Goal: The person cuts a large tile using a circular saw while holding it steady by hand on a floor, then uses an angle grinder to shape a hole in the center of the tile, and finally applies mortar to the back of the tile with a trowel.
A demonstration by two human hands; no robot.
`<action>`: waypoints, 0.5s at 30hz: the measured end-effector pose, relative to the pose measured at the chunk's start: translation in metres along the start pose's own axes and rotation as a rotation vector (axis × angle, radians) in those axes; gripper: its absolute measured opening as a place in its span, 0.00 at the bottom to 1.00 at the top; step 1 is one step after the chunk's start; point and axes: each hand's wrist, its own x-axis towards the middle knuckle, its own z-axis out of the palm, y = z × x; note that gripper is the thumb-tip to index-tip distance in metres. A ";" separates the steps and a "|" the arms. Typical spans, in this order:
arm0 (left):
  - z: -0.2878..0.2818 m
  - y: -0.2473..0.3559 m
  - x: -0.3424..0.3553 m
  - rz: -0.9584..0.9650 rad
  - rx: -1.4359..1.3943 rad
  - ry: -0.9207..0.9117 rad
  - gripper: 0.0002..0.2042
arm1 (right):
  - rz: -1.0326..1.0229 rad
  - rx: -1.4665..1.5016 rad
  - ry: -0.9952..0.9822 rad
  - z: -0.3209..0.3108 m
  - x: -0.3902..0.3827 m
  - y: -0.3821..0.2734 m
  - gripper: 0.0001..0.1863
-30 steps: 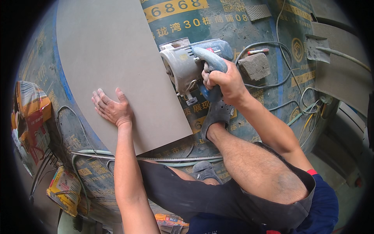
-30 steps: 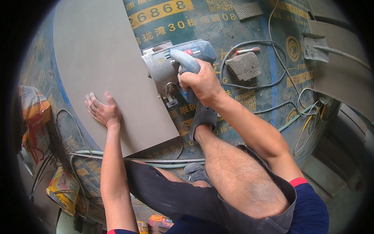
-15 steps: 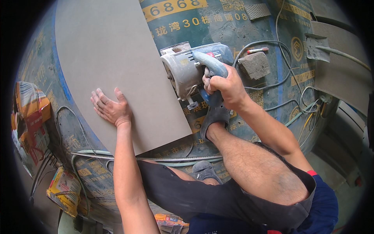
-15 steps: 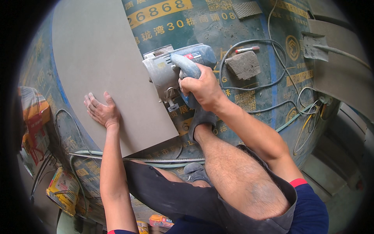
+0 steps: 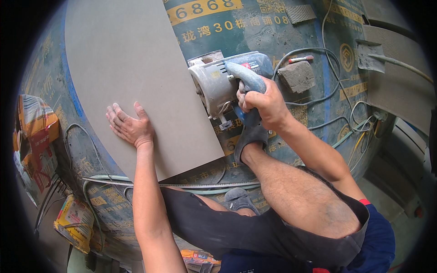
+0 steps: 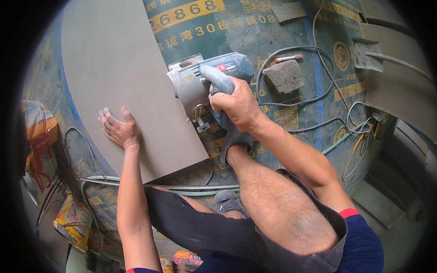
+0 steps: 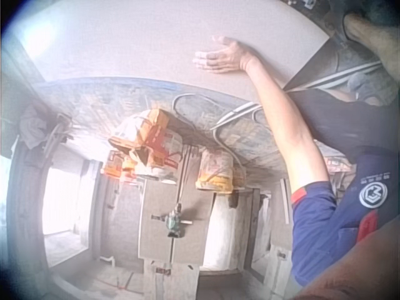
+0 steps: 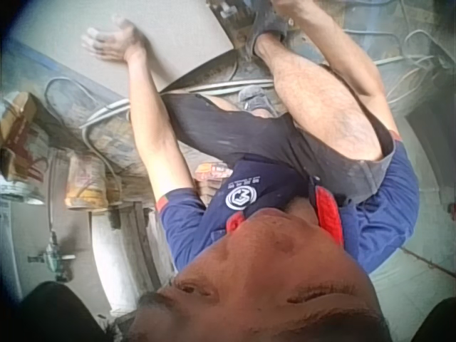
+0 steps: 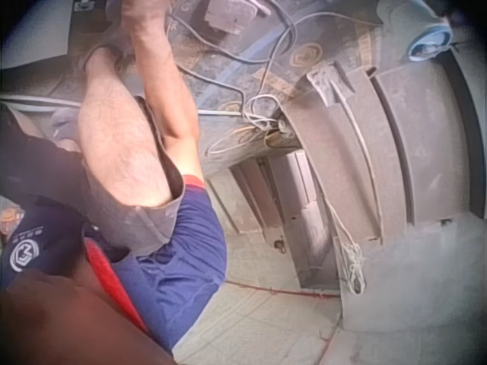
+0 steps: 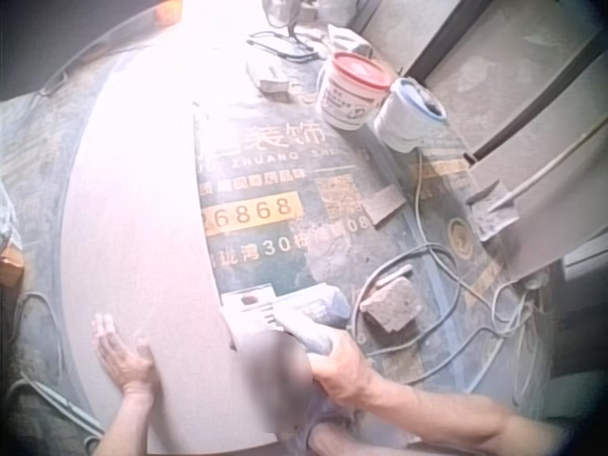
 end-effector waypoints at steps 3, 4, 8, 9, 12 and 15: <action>0.001 0.000 -0.001 0.000 -0.003 -0.003 0.36 | 0.017 0.005 0.006 0.000 -0.001 0.000 0.06; 0.000 -0.001 0.000 0.001 -0.002 -0.002 0.36 | 0.014 -0.003 0.001 0.000 -0.001 0.000 0.06; 0.000 -0.001 0.000 0.001 0.001 -0.003 0.36 | 0.013 -0.019 -0.010 -0.001 -0.002 0.000 0.06; 0.000 -0.001 0.000 0.000 -0.002 -0.004 0.36 | 0.013 -0.020 -0.010 -0.001 -0.002 0.000 0.06; -0.001 0.001 0.000 -0.003 -0.006 -0.007 0.36 | 0.018 -0.009 -0.013 -0.001 -0.003 0.000 0.06; -0.001 0.000 0.000 -0.005 -0.006 -0.008 0.36 | 0.027 -0.003 -0.014 -0.002 -0.004 0.000 0.06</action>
